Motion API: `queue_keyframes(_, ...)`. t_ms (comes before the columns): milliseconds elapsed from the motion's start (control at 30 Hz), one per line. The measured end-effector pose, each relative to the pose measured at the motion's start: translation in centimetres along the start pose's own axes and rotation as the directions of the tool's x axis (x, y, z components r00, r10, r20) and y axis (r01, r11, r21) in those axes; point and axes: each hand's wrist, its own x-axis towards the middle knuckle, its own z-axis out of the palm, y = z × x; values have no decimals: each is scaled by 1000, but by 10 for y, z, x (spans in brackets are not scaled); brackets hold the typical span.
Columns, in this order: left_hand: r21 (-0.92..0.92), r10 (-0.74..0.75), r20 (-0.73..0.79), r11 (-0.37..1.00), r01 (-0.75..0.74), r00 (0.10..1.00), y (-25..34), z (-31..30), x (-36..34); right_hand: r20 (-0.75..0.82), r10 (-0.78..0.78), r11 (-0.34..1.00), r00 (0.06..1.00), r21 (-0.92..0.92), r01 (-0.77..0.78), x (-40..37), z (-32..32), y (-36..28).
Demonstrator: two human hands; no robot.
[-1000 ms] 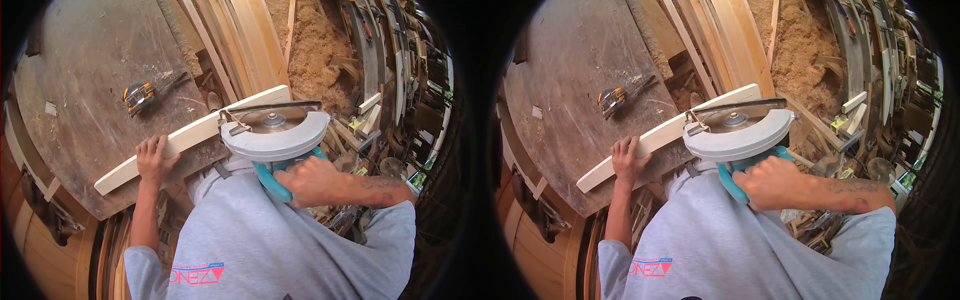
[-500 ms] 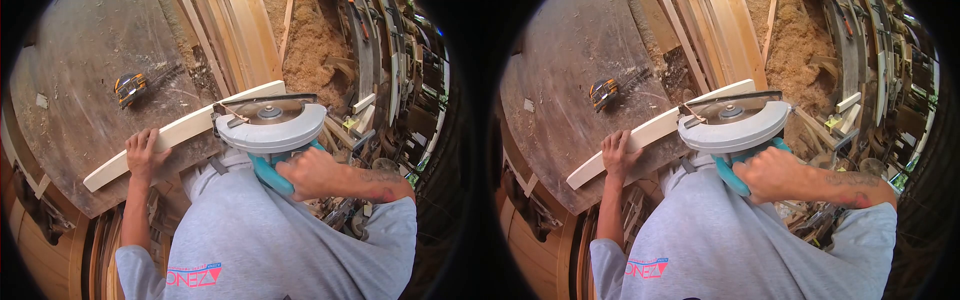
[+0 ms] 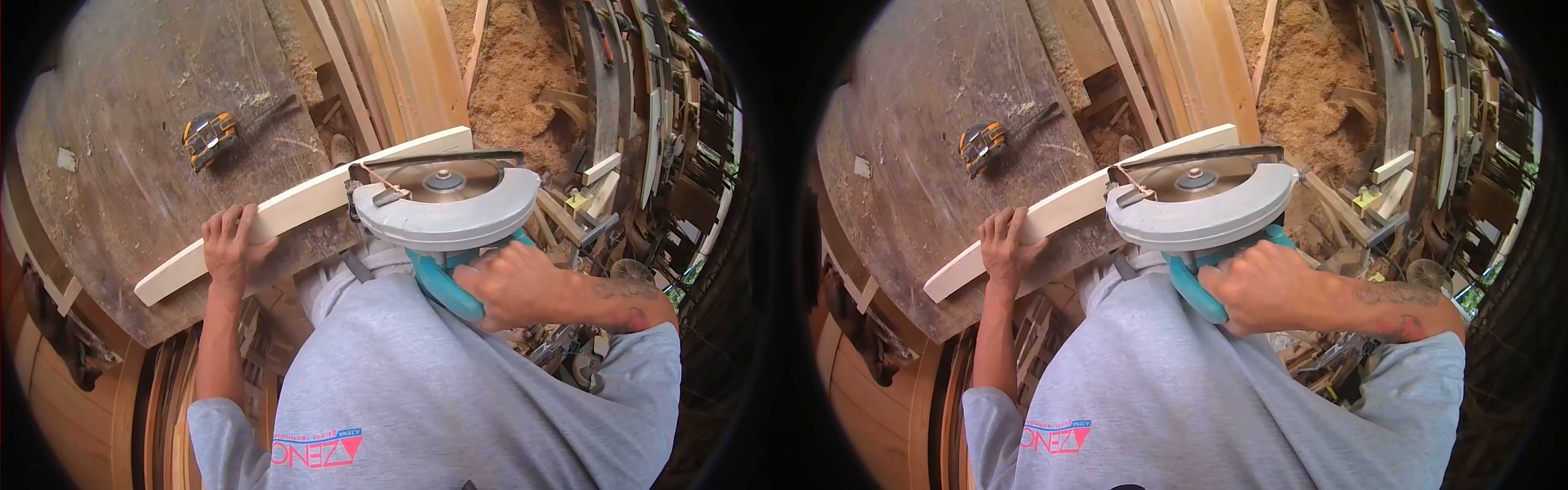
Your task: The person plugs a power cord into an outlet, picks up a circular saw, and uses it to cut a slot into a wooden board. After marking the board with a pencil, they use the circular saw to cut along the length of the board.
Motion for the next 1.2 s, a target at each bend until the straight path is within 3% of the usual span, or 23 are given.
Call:
queue_keyframes(833, 40, 22, 2, 999, -22, 1000, -1, 1, -1, -92, -67, 998, 994, -22, 65, -1, 11, 17)
queue_keyframes(1200, 32, 10, 17, 999, -11, 1000, -1, 0, -1, -63, -57, 998, 996, -18, 56, -1, 9, 18)
